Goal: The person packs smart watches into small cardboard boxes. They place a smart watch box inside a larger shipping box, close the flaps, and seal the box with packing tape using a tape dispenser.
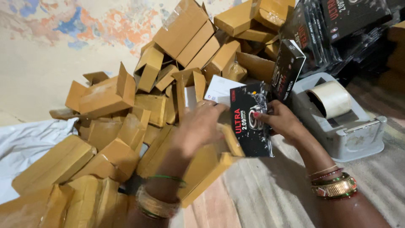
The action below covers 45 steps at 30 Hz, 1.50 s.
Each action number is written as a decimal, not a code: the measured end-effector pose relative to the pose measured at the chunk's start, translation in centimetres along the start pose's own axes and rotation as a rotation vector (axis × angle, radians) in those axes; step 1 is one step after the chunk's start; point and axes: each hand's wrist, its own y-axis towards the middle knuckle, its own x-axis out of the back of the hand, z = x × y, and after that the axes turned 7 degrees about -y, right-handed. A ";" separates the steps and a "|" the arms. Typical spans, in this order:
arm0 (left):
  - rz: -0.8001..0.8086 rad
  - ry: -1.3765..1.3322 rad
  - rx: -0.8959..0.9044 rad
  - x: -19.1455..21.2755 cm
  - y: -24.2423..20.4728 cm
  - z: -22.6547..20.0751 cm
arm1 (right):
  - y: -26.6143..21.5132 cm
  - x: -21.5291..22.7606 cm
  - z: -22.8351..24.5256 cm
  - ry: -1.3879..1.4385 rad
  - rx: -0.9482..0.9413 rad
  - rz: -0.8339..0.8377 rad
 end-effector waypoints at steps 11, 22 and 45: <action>-0.170 -0.483 0.213 -11.0 -1.0 1.4 | -4.2 2.7 4.3 -0.406 0.242 -0.534; -0.063 -0.434 0.285 -15.5 0.3 1.3 | -3.0 1.2 3.7 -0.130 0.195 -0.434; 0.115 -0.387 0.442 -15.8 0.7 2.0 | -2.9 0.8 3.5 -0.143 -0.005 -0.043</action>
